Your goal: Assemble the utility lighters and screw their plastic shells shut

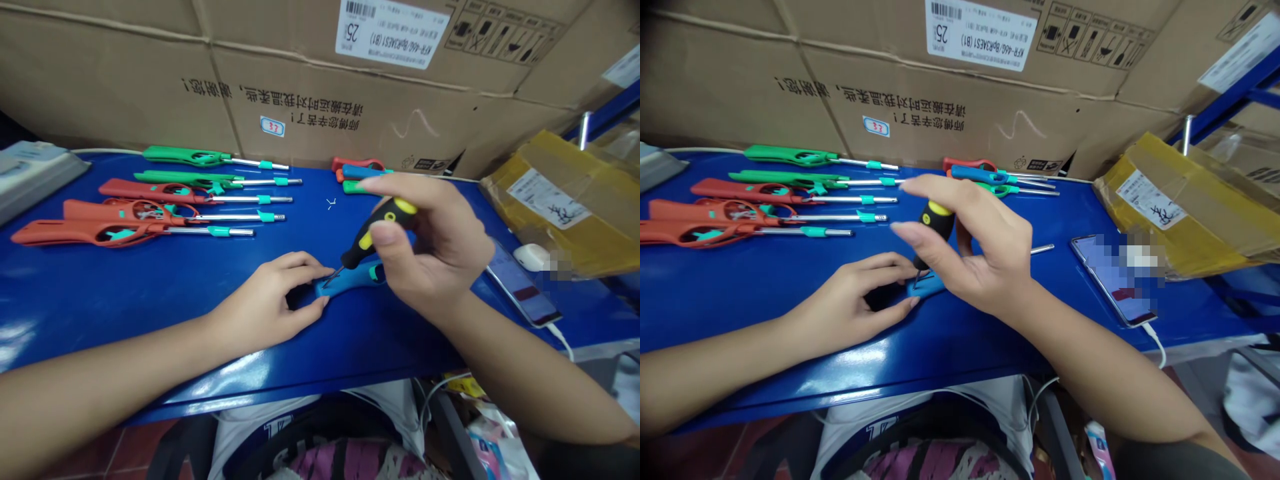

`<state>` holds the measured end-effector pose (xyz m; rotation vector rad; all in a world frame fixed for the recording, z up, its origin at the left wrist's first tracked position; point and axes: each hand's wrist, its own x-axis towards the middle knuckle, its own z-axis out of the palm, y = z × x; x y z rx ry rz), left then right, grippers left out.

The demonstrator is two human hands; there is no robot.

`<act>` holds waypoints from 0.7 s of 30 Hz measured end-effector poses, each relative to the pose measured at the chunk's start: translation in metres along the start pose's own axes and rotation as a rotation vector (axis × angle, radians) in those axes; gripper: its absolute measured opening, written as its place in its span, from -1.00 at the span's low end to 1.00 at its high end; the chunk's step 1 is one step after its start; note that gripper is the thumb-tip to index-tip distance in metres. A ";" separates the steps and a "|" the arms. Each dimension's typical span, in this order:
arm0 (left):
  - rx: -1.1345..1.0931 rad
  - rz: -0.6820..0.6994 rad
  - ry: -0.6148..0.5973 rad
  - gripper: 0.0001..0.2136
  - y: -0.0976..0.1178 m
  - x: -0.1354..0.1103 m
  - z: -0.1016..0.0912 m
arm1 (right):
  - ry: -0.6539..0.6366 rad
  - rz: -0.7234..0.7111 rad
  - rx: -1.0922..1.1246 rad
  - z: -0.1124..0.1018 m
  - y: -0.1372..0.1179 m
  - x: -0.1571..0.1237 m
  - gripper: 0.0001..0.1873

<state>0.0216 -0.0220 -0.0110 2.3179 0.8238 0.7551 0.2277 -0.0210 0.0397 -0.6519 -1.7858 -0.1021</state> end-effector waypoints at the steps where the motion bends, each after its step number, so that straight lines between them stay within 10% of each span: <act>1: -0.003 -0.001 -0.008 -0.76 0.000 0.000 0.000 | -0.057 0.051 0.031 -0.001 0.000 -0.001 -0.70; 5: -0.003 -0.003 -0.020 -0.74 0.000 0.000 0.000 | -0.208 0.200 0.093 -0.002 -0.002 -0.004 -0.55; 10: 0.009 -0.006 -0.004 -0.72 0.001 0.000 0.000 | -0.060 -0.086 0.023 0.000 0.002 -0.001 -0.66; 15: 0.001 -0.013 -0.005 -0.78 0.001 0.000 0.000 | -0.189 0.088 0.219 -0.001 0.003 -0.003 -0.48; 21: 0.012 0.014 0.006 -0.72 -0.001 -0.001 0.001 | -0.113 -0.054 0.035 -0.001 0.002 0.000 -0.62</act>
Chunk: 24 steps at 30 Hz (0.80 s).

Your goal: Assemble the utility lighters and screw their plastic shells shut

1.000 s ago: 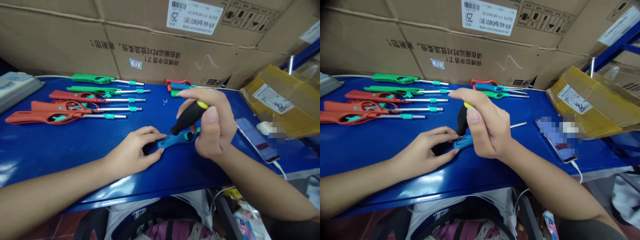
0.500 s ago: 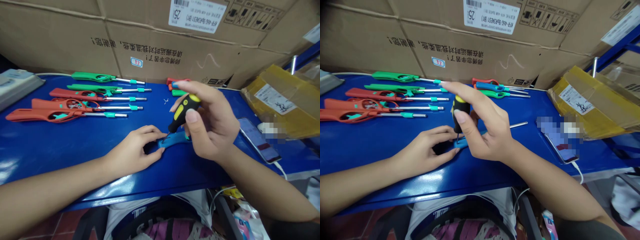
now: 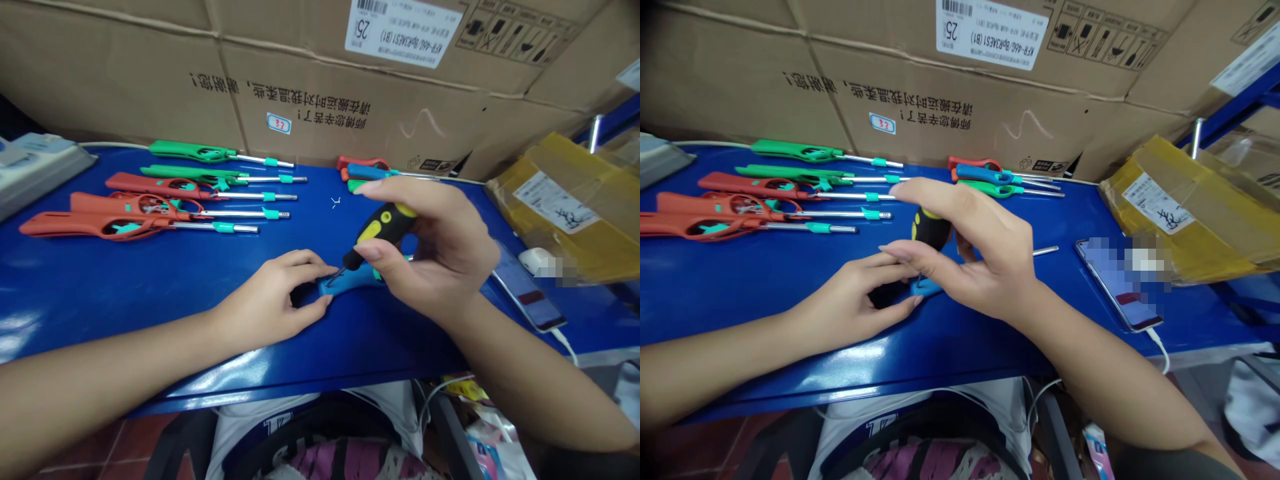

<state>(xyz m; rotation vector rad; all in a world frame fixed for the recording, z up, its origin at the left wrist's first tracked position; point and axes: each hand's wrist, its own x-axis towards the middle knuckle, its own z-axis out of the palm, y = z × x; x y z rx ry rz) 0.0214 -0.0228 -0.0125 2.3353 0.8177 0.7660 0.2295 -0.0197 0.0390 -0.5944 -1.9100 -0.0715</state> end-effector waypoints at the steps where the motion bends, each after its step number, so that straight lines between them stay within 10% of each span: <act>1: -0.001 -0.005 -0.006 -0.72 0.000 0.000 0.000 | -0.010 0.025 0.028 0.000 0.000 0.000 -0.61; 7: -0.015 -0.012 -0.009 -0.74 0.001 0.000 -0.001 | -0.198 0.197 0.255 0.002 0.000 -0.003 -0.55; 13: -0.012 -0.002 -0.010 -0.75 0.000 0.000 0.000 | -0.054 -0.081 0.001 -0.001 -0.001 0.002 -0.68; 19: -0.010 -0.013 -0.013 -0.73 -0.001 0.000 -0.001 | -0.184 0.174 0.194 -0.001 -0.002 -0.004 -0.55; 24: 0.008 0.019 0.007 -0.79 -0.004 -0.001 0.000 | -0.073 -0.035 -0.092 -0.003 0.002 -0.001 -0.70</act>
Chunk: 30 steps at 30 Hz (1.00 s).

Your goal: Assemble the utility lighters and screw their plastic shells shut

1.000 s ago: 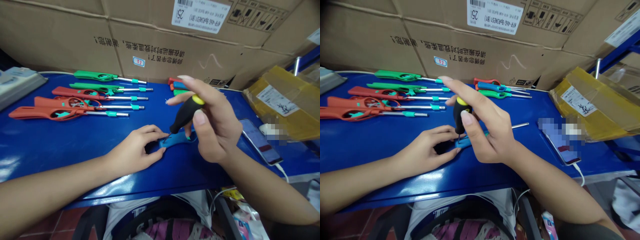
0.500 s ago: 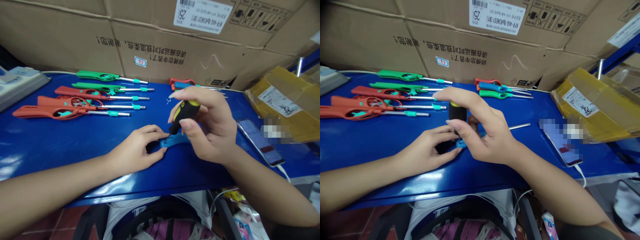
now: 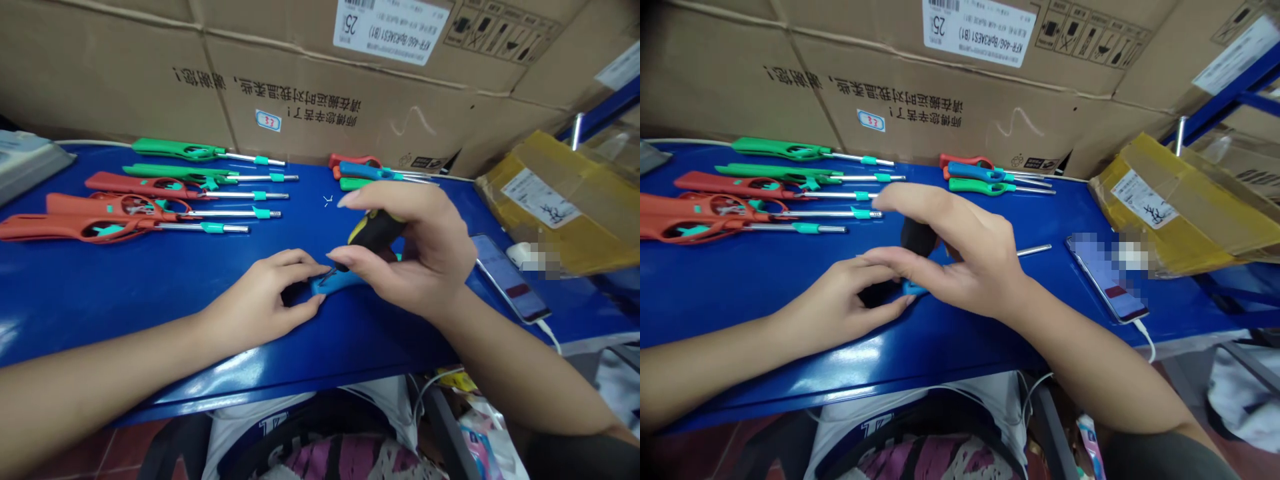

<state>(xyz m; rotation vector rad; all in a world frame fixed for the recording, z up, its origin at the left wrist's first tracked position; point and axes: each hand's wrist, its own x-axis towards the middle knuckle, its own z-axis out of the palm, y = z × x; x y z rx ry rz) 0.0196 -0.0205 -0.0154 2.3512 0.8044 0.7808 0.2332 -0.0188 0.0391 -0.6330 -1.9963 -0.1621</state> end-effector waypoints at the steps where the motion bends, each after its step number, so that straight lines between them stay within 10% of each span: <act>1: -0.003 0.001 0.001 -0.80 0.000 0.000 0.000 | 0.025 -0.039 0.004 0.000 0.000 0.001 -0.72; 7: -0.005 -0.004 0.004 -0.82 0.003 0.002 0.000 | -0.116 0.130 0.275 0.000 -0.003 0.001 -0.55; 13: 0.002 0.006 0.004 -0.86 0.002 0.002 0.000 | 0.002 -0.072 0.050 0.000 0.000 -0.001 -0.70; 18: 0.002 0.002 0.012 -0.77 0.003 0.002 -0.001 | -0.165 0.140 0.170 -0.001 -0.003 -0.004 -0.51; 24: 0.018 0.012 0.014 -0.74 -0.001 0.000 0.001 | 0.053 -0.110 0.073 0.001 0.001 0.003 -0.73; 30: -0.019 -0.016 -0.007 -0.79 0.001 0.001 -0.001 | -0.096 0.150 0.363 -0.003 -0.005 0.000 -0.55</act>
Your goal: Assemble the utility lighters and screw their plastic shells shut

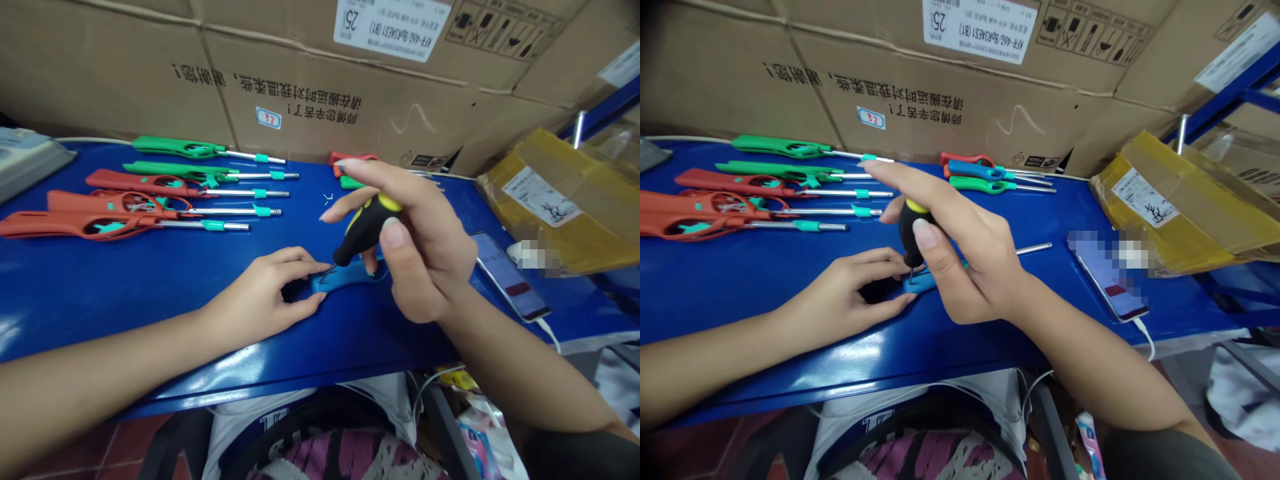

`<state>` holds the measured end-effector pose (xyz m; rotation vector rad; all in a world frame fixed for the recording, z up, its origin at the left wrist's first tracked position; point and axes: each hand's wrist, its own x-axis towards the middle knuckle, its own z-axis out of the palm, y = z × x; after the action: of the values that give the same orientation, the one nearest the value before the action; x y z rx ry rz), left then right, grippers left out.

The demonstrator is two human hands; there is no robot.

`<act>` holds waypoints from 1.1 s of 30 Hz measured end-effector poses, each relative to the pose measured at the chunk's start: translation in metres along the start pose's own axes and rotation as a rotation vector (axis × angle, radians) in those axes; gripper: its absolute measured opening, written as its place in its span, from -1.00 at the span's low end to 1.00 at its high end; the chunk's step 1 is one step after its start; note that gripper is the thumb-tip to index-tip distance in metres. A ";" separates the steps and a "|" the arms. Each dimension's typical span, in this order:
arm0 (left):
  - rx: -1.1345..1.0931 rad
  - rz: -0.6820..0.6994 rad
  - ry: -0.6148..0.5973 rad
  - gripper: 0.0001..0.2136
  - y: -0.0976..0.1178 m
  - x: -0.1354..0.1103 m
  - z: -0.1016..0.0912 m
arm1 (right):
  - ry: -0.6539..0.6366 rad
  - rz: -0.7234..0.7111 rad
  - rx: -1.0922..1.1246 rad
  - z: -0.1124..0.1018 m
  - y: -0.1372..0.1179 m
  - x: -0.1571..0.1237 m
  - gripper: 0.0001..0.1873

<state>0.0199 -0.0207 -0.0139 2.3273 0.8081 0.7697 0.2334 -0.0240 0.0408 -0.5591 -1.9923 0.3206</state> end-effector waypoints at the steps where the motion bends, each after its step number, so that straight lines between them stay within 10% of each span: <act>1: -0.002 0.000 0.004 -0.79 0.000 0.000 0.000 | -0.017 -0.017 -0.025 -0.001 0.000 0.001 -0.57; 6: 0.013 0.010 0.022 -0.76 -0.001 0.000 0.003 | 0.096 -0.249 -0.305 -0.003 0.003 0.006 -0.74; 24: -0.025 -0.024 -0.004 -0.75 0.002 0.002 0.001 | 0.019 -0.042 -0.101 0.000 0.002 0.000 -0.45; 29: -0.014 0.001 0.014 -0.73 0.001 0.002 0.001 | 0.098 -0.235 -0.301 -0.001 0.001 0.005 -0.62; 33: -0.038 -0.031 -0.016 -0.76 0.003 0.002 -0.001 | 0.098 -0.073 -0.210 0.000 -0.005 0.005 -0.63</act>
<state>0.0220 -0.0209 -0.0107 2.2797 0.8134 0.7458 0.2300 -0.0254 0.0463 -0.6205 -1.9578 0.0383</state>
